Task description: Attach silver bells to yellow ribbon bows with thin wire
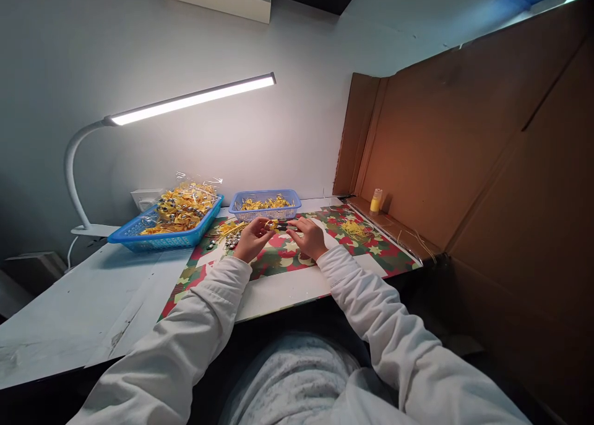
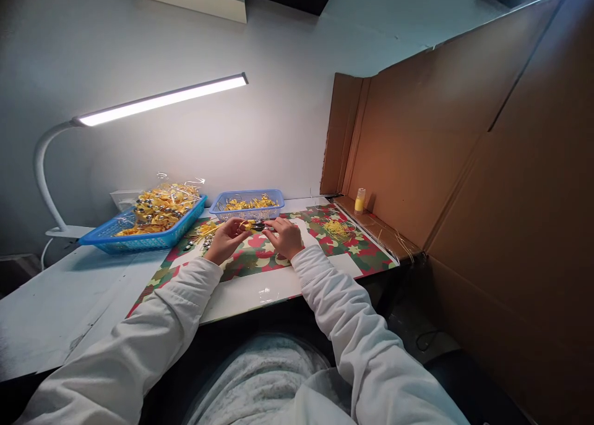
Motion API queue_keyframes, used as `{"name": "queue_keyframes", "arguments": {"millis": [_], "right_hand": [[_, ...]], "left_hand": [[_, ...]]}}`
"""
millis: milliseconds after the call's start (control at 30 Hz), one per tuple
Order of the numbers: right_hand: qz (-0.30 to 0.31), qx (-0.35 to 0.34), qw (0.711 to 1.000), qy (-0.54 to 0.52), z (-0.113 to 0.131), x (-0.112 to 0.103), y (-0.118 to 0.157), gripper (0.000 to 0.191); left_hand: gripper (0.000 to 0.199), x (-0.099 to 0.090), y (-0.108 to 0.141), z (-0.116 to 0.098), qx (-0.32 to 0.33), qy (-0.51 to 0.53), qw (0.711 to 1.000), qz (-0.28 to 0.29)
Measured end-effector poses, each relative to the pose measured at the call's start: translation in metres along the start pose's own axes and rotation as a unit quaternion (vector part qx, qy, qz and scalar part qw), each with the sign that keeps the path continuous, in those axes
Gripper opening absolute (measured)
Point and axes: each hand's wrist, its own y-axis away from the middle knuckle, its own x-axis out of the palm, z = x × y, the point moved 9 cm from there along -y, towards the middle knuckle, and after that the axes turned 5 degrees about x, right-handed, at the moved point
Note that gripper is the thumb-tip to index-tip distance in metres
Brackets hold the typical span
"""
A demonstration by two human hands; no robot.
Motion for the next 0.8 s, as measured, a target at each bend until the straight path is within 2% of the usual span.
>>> {"name": "queue_keyframes", "arguments": {"millis": [400,633,800], "right_hand": [[-0.005,-0.038,0.997,0.071,0.0085,0.0015,0.0022,0.029],[-0.04,-0.018,0.998,0.037,0.0055,-0.0058,0.0016,0.029],[-0.03,-0.023,0.999,-0.003,0.0061,-0.0039,0.0025,0.024]], "left_hand": [[0.037,-0.0013,-0.0017,0.0026,0.006,0.031,0.999,-0.006],[0.039,-0.0009,-0.0021,0.0036,0.001,0.047,0.999,-0.008],[0.039,-0.0001,-0.002,0.0001,0.005,0.057,0.998,-0.009]]}}
